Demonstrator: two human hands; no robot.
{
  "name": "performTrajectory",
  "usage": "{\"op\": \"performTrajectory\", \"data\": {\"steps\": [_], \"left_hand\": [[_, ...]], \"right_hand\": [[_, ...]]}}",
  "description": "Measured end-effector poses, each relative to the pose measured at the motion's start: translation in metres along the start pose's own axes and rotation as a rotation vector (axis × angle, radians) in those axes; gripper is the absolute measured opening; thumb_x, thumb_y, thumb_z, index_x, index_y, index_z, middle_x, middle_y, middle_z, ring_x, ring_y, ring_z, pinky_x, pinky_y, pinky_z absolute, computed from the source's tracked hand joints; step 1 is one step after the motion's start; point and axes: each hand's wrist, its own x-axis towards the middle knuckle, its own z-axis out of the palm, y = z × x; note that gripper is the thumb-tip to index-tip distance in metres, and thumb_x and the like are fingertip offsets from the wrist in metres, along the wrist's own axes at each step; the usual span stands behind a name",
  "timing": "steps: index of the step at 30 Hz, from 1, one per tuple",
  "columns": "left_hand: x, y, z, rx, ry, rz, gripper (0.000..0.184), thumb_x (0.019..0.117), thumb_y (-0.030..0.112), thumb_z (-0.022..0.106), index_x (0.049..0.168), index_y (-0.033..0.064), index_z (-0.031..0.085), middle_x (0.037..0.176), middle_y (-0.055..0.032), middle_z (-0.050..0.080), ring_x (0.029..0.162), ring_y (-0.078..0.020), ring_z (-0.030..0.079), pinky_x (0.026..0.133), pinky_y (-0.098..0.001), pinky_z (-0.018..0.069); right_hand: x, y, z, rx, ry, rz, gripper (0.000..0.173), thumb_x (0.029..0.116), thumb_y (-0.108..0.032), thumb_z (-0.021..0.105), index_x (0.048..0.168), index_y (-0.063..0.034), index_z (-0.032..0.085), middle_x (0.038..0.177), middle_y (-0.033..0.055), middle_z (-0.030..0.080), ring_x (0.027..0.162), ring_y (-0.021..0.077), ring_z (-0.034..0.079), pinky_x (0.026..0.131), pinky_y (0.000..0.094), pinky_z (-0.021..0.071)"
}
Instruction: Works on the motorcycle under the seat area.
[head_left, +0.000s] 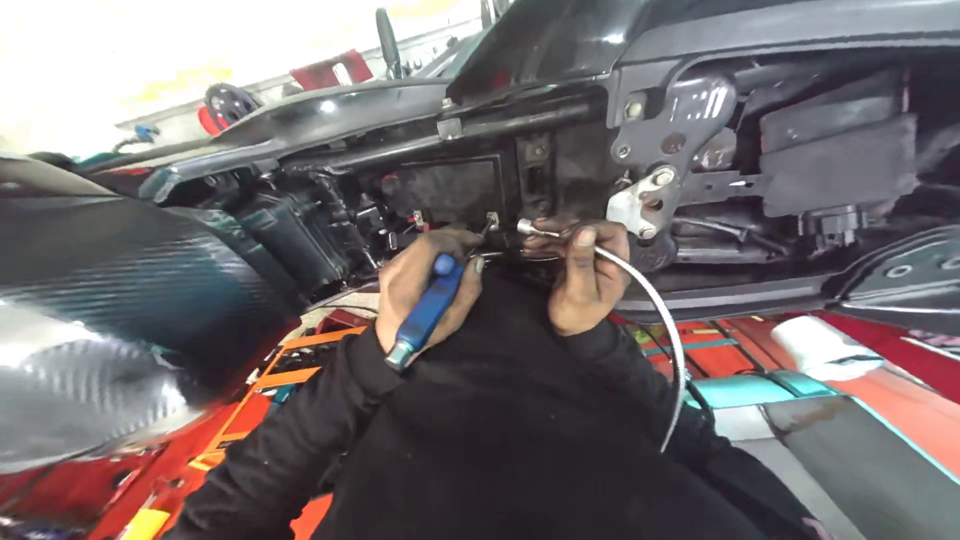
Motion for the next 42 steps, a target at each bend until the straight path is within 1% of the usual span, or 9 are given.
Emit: {"op": "performTrajectory", "data": {"steps": [8,11,13,16,19,22,30,34,42], "left_hand": [[0.003,0.001,0.009,-0.073,0.068,-0.217,0.011,0.0943,0.007,0.067,0.102,0.0020,0.060,0.106,-0.0129,0.075,0.088,-0.0189,0.074,0.072,-0.0342,0.0630],[0.009,-0.006,0.013,-0.179,-0.022,-0.304,0.012,0.0972,0.007,0.066,0.101,0.0044,0.055,0.120,-0.0154,0.070,0.102,-0.0258,0.073,0.083,-0.0424,0.0647],[0.013,-0.005,0.018,-0.154,-0.057,-0.347,0.008,0.0992,0.007,0.063,0.099,0.0050,0.055,0.122,-0.0136,0.069,0.108,-0.0227,0.071,0.090,-0.0402,0.0614],[0.020,-0.004,0.027,-0.058,-0.044,-0.335,0.009,0.1018,0.009,0.061,0.098,0.0054,0.054,0.119,-0.0118,0.069,0.095,-0.0156,0.071,0.078,-0.0318,0.0607],[0.018,-0.008,0.028,0.031,-0.111,-0.264,0.011,0.1022,0.012,0.060,0.105,0.0012,0.062,0.120,-0.0130,0.065,0.109,-0.0167,0.065,0.094,-0.0324,0.0562],[0.012,-0.016,0.025,0.140,-0.136,-0.220,0.018,0.1002,0.012,0.063,0.112,0.0000,0.070,0.115,-0.0113,0.067,0.104,-0.0141,0.065,0.091,-0.0283,0.0558],[0.013,-0.035,0.031,0.186,-0.176,-0.141,0.014,0.0937,0.013,0.074,0.103,0.0030,0.070,0.115,-0.0118,0.067,0.107,-0.0171,0.065,0.095,-0.0310,0.0552],[0.019,-0.029,0.034,0.282,-0.185,-0.123,0.010,0.0887,0.006,0.075,0.094,0.0006,0.068,0.112,-0.0154,0.067,0.101,-0.0200,0.066,0.090,-0.0306,0.0556],[0.023,-0.023,0.035,0.459,-0.230,-0.116,0.009,0.0918,0.005,0.069,0.100,0.0016,0.067,0.112,-0.0150,0.067,0.098,-0.0227,0.068,0.085,-0.0369,0.0587]], "right_hand": [[0.001,0.001,-0.001,-0.153,-0.054,0.033,0.021,0.1104,-0.016,0.045,0.111,-0.0014,0.061,0.106,0.0151,0.075,0.085,0.0260,0.076,0.073,0.0431,0.0666],[0.004,-0.003,-0.002,-0.271,-0.111,0.115,0.022,0.1100,-0.016,0.047,0.114,0.0008,0.060,0.113,0.0142,0.075,0.092,0.0241,0.077,0.079,0.0413,0.0667],[0.004,-0.005,-0.002,-0.308,-0.129,0.168,0.024,0.1103,-0.018,0.046,0.117,0.0010,0.060,0.115,0.0132,0.074,0.094,0.0228,0.076,0.082,0.0403,0.0664],[0.006,-0.003,-0.002,-0.258,-0.123,0.162,0.023,0.1104,-0.017,0.045,0.115,0.0013,0.059,0.115,0.0141,0.074,0.094,0.0233,0.076,0.082,0.0403,0.0663],[0.005,-0.002,-0.003,-0.210,-0.108,0.153,0.022,0.1102,-0.017,0.046,0.113,0.0009,0.058,0.114,0.0146,0.074,0.093,0.0240,0.076,0.080,0.0405,0.0664],[0.006,-0.002,-0.004,-0.191,-0.109,0.148,0.023,0.1102,-0.018,0.046,0.114,0.0013,0.059,0.112,0.0142,0.074,0.092,0.0236,0.076,0.080,0.0412,0.0667],[0.003,-0.002,-0.005,-0.163,-0.105,0.139,0.021,0.1092,-0.015,0.047,0.113,0.0020,0.059,0.108,0.0140,0.074,0.089,0.0228,0.076,0.078,0.0404,0.0667],[0.004,-0.004,-0.004,-0.187,-0.106,0.149,0.019,0.1085,-0.013,0.048,0.113,0.0014,0.059,0.107,0.0126,0.075,0.088,0.0202,0.076,0.078,0.0382,0.0666],[0.009,-0.005,-0.003,-0.298,-0.137,0.184,0.020,0.1081,-0.017,0.051,0.113,-0.0010,0.061,0.109,0.0100,0.075,0.092,0.0172,0.076,0.082,0.0360,0.0658]]}}
